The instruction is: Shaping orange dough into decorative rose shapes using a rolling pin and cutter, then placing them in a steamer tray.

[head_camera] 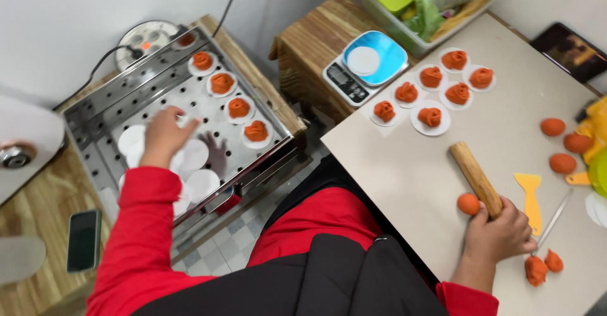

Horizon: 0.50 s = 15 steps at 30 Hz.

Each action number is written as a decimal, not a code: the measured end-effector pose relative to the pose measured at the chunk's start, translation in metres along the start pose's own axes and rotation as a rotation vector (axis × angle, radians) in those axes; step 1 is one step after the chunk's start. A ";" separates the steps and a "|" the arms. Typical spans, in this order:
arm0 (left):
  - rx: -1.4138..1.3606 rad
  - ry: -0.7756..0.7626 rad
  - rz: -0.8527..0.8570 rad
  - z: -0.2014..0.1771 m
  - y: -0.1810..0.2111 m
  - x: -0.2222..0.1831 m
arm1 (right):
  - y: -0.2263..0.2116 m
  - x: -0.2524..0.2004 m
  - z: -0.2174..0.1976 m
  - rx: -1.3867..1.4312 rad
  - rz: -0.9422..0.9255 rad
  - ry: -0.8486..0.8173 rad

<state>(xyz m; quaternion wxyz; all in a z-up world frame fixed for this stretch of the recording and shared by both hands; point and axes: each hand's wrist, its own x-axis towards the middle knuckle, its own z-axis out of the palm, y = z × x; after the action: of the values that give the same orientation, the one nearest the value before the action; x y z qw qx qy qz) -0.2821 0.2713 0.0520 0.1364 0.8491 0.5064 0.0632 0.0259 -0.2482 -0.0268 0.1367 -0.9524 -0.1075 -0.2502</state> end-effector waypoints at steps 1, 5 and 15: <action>-0.002 0.011 -0.020 -0.012 -0.010 -0.007 | 0.001 -0.001 0.001 0.013 -0.018 0.000; 0.014 -0.108 -0.367 -0.034 -0.043 -0.022 | 0.005 -0.003 0.007 -0.018 -0.046 0.045; 0.110 -0.387 -0.343 -0.034 -0.025 -0.065 | 0.016 -0.006 0.018 -0.036 -0.065 0.044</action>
<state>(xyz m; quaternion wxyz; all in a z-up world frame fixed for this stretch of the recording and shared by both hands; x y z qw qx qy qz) -0.3420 0.2312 0.0788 0.1930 0.7533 0.6100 -0.1523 0.0330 -0.2585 -0.0480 0.1138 -0.9451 -0.1308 -0.2772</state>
